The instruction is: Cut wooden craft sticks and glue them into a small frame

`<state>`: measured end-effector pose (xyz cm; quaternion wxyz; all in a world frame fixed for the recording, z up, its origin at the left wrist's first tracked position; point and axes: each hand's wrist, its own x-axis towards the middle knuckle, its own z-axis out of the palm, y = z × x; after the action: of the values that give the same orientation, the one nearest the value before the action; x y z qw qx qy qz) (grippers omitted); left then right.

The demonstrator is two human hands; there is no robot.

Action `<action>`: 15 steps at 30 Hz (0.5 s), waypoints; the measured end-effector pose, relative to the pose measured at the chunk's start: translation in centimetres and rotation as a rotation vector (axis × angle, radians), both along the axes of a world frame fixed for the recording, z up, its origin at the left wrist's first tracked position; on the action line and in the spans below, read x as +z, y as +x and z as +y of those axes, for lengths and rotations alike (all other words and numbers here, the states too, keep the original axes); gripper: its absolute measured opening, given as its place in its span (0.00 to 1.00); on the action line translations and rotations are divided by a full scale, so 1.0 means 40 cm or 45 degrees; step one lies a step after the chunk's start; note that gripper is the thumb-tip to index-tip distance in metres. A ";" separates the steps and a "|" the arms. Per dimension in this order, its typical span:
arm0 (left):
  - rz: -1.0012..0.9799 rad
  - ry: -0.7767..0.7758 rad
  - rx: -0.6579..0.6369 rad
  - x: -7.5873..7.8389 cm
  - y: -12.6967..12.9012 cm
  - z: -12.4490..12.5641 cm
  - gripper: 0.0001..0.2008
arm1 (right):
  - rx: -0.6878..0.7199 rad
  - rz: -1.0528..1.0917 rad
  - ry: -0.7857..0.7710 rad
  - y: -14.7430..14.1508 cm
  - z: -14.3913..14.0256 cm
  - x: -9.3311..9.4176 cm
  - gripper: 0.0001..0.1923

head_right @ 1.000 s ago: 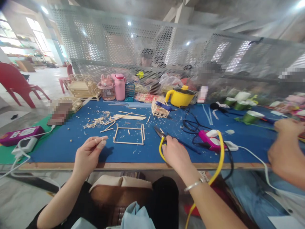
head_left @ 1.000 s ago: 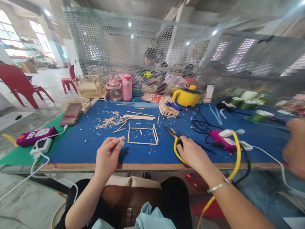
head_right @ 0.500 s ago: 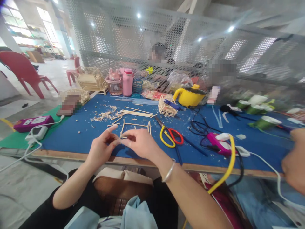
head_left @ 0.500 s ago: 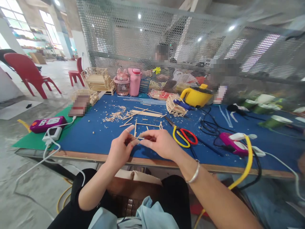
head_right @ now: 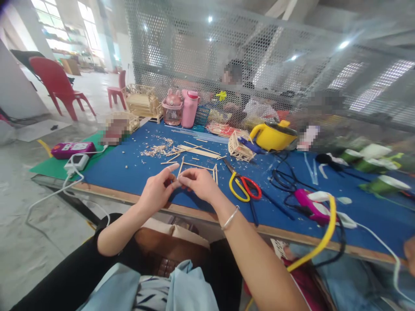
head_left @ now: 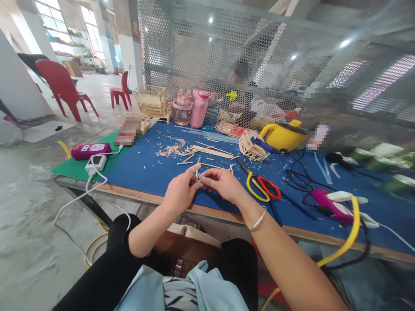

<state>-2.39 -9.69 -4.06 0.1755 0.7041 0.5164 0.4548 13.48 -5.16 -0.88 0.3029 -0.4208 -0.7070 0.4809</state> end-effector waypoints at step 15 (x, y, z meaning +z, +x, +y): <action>0.044 -0.160 -0.227 0.025 -0.056 0.068 0.42 | -0.191 -0.295 0.394 -0.006 0.014 -0.037 0.09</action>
<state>-4.63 -6.97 -3.06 0.2502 0.7425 0.4821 0.3919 13.24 -4.59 -2.36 0.3157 -0.4733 -0.7692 0.2909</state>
